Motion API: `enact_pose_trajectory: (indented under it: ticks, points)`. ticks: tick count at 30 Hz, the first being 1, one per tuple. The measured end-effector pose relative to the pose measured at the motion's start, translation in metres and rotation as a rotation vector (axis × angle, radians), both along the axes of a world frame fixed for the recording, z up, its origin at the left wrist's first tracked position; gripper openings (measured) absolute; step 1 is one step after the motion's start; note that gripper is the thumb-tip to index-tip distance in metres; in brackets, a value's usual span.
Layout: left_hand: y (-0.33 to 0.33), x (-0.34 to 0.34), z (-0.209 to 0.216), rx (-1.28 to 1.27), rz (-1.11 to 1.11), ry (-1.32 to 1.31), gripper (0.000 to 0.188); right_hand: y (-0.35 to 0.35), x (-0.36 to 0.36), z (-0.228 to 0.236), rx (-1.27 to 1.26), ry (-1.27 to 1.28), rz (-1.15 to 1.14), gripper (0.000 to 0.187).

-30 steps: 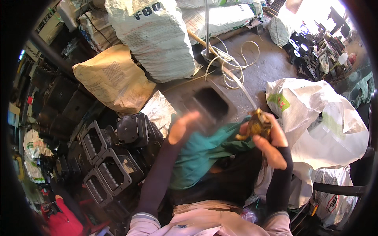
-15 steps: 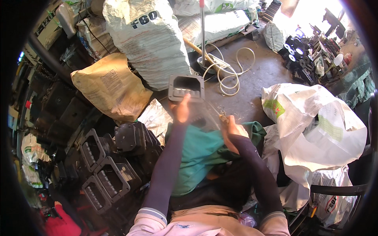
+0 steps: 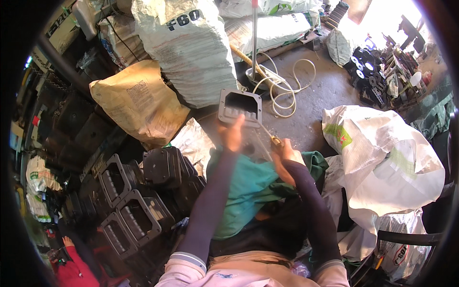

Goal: The person sits on the floor and cleans black plastic parts using a green cloth and a small brush. They repeatedly wipe and scrub the parts, then place them into a white plastic bag. Another person in a red jacket is visible in the background.

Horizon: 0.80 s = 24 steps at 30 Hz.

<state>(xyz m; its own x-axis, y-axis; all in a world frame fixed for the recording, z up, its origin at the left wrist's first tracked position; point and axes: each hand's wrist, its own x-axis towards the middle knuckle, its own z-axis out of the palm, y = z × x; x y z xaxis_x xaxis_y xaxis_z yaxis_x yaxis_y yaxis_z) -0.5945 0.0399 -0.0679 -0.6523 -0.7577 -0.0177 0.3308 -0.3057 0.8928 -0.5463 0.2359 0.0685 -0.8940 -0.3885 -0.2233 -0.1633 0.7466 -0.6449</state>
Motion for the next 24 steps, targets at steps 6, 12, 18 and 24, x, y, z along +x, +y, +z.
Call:
enact_pose_trajectory:
  ticks: [6, 12, 18, 24]
  points:
    - [0.005, 0.006, 0.016, -0.006, -0.037, 0.011, 0.062, -0.015, 0.01, 0.007, -0.011, 0.027, 0.159, 0.034]
    - [0.02, 0.016, 0.029, -0.056, -0.064, 0.06, 0.066, -0.04, 0.009, 0.012, 0.053, 0.023, 0.154, 0.032]
    - [0.021, 0.017, 0.017, 0.067, -0.118, 0.038, 0.068, -0.058, -0.01, 0.033, 0.108, 0.085, 0.066, 0.031]
    - [0.019, 0.01, 0.006, 0.038, -0.059, -0.013, 0.067, -0.05, -0.024, 0.032, 0.193, -0.026, 0.027, 0.035]
